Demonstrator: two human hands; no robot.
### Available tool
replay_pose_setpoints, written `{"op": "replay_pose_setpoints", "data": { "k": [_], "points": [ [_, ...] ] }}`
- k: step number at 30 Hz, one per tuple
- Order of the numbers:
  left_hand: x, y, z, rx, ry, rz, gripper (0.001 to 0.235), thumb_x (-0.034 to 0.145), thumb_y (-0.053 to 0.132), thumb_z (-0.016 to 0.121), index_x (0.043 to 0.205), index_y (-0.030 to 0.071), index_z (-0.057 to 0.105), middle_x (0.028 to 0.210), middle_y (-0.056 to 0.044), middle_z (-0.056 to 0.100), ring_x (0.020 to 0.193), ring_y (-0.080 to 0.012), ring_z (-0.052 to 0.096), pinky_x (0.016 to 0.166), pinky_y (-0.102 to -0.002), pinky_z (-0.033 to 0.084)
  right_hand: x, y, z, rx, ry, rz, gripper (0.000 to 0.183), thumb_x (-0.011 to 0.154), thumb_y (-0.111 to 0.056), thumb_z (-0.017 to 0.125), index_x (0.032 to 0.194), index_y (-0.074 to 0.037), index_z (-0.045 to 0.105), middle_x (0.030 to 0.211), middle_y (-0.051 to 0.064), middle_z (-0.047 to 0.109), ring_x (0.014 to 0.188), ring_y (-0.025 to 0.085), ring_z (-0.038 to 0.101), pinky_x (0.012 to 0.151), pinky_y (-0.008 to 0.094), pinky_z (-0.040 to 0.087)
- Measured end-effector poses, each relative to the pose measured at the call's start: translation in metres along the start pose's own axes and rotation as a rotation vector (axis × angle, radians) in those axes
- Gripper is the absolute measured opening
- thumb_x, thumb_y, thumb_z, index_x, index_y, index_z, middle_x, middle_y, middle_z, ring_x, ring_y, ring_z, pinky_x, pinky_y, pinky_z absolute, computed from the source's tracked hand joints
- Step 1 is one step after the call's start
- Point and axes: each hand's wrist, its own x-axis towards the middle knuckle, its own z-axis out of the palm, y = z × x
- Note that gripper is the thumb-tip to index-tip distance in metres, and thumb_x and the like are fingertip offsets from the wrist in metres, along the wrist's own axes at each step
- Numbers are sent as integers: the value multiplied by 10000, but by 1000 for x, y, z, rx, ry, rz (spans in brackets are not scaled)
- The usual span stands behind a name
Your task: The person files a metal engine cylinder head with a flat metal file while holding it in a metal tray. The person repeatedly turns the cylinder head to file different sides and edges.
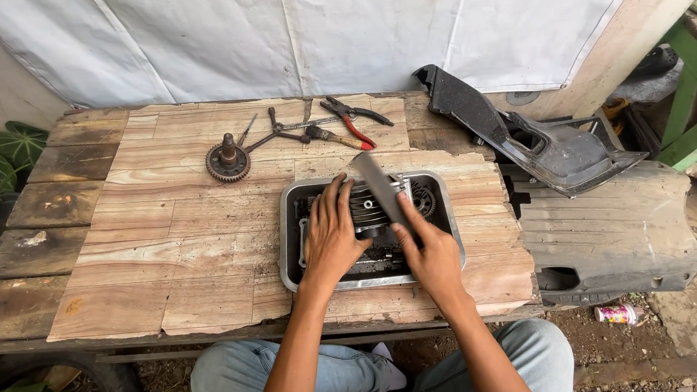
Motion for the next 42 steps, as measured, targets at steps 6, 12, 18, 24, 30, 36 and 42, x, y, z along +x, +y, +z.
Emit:
{"op": "replay_pose_setpoints", "data": {
  "k": [6,12,18,24,30,36,42],
  "points": [
    [-3,-4,6,24,2,0,1237,565,281,966,1547,81,241,1478,-204,359,1399,-351,408,1194,-520,279,1,3,2,-54,-22,-42,511,955,-344,644,1458,-365,556,1035,200,763,850,451,728,702,539,585],
    [-2,5,-10,-20,-8,-7,1232,574,196,974,1553,52,240,1458,-243,385,1391,-382,420,1187,-544,269,0,-12,-7,-38,54,46,531,982,-308,603,1502,-337,500,1040,266,734,872,517,682,722,597,541],
    [-2,2,-5,-21,-16,-4,1240,564,197,978,1550,47,241,1461,-253,381,1394,-392,418,1182,-544,281,3,-22,-20,19,-26,59,533,943,-339,635,1465,-385,533,1060,215,748,933,490,684,736,575,546],
    [-1,2,-5,-43,-55,-29,1241,582,184,976,1561,57,223,1469,-258,372,1401,-398,407,1179,-549,281,3,-27,-19,1,-59,111,529,962,-337,608,1479,-388,510,1120,215,731,989,497,666,814,597,537],
    [0,5,-10,-52,-65,-45,1228,596,175,974,1561,57,225,1470,-262,375,1402,-400,410,1180,-549,287,5,-19,-14,43,-42,137,527,967,-320,612,1483,-347,510,1234,201,694,1064,509,637,876,602,528],
    [-2,5,-7,-61,-50,-48,1203,593,171,973,1549,56,252,1455,-257,388,1389,-403,422,1171,-545,301,6,-30,-21,39,-47,169,526,971,-340,596,1487,-380,502,1111,235,732,1005,517,655,835,593,534],
    [-1,2,-3,-64,-39,-40,1204,589,191,969,1547,62,252,1448,-250,392,1378,-404,432,1171,-548,299,8,-25,-17,25,-60,181,536,964,-371,616,1486,-412,501,1051,235,746,987,496,677,803,570,548]
  ]
}}
